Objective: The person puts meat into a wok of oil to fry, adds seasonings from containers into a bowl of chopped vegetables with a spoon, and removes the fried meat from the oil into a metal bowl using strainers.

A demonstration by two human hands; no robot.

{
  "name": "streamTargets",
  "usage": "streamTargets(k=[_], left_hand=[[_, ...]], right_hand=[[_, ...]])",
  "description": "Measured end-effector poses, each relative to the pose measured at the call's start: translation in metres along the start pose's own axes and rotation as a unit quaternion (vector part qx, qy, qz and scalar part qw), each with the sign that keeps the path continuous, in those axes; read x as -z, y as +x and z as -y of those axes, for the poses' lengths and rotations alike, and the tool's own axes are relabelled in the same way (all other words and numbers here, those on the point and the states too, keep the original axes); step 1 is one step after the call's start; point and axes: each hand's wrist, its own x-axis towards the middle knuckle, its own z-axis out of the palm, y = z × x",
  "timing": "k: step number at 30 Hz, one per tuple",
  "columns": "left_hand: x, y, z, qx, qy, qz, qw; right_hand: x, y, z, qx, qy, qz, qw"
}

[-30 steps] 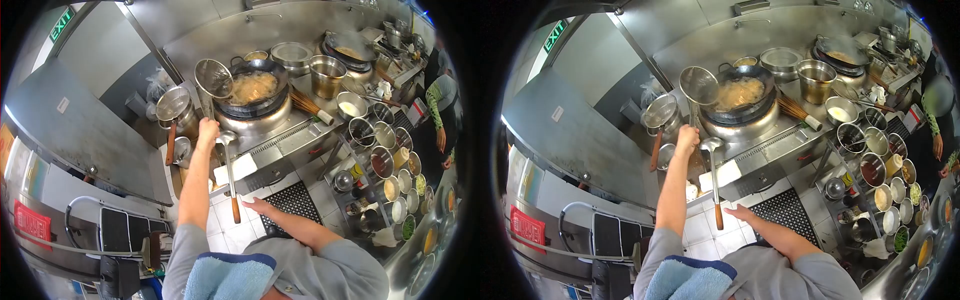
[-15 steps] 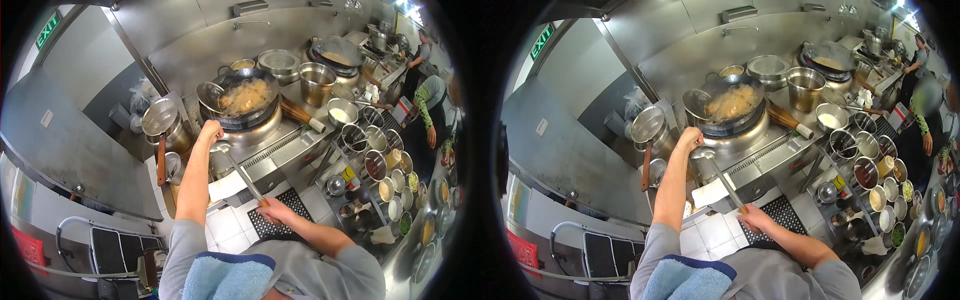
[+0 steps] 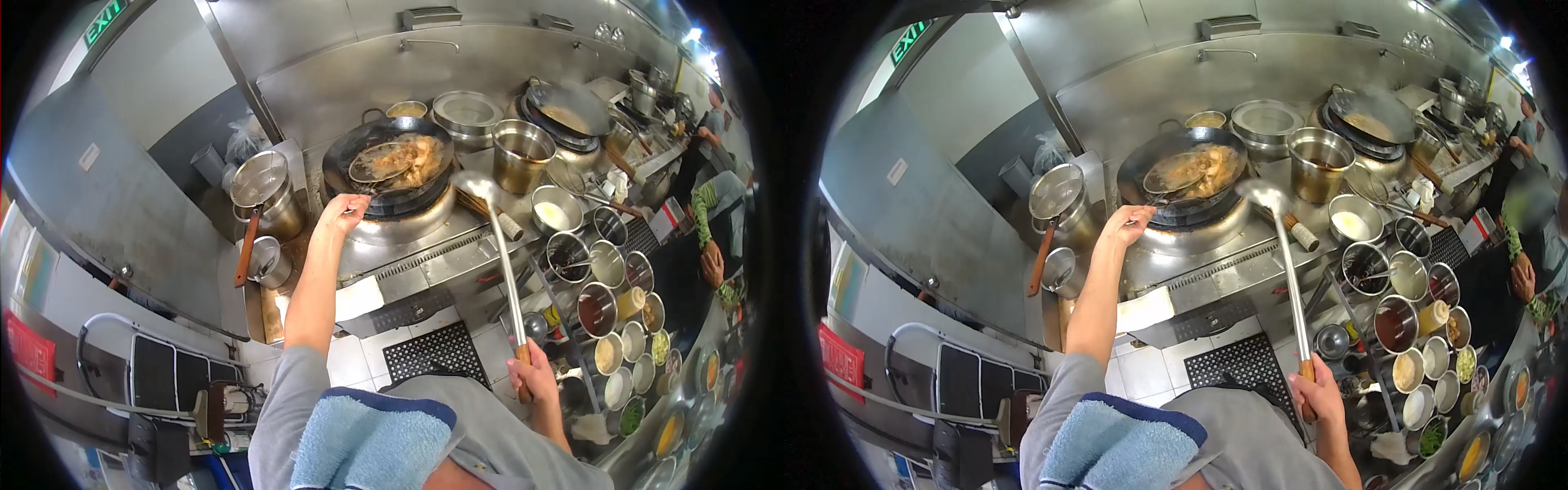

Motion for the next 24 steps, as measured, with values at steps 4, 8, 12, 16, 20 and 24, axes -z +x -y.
streamTargets(k=[4, 8, 12, 16, 20, 24], left_hand=[[-0.005, -0.019, 0.016, -0.003, -0.037, -0.009, 0.999], [-0.006, -0.054, 0.047, -0.069, 0.071, -0.01, 0.995], [0.006, -0.037, 0.054, -0.129, 0.177, -0.015, 0.976], [-0.012, -0.048, 0.062, -0.139, 0.169, -0.065, 0.974], [-0.004, -0.052, 0.057, -0.181, 0.282, -0.033, 0.942], [0.025, -0.034, 0.037, -0.231, 0.326, -0.064, 0.914]], right_hand=[[0.0, 0.047, 0.029, 0.083, 0.011, 0.049, 0.995], [-0.023, 0.095, 0.077, 0.128, 0.003, 0.05, 0.99], [-0.053, 0.123, 0.083, 0.146, -0.01, 0.074, 0.987], [-0.078, 0.142, 0.085, 0.127, -0.016, 0.095, 0.987], [-0.098, 0.158, 0.075, 0.11, -0.045, 0.112, 0.987], [-0.106, 0.163, 0.063, 0.098, -0.07, 0.127, 0.985]])
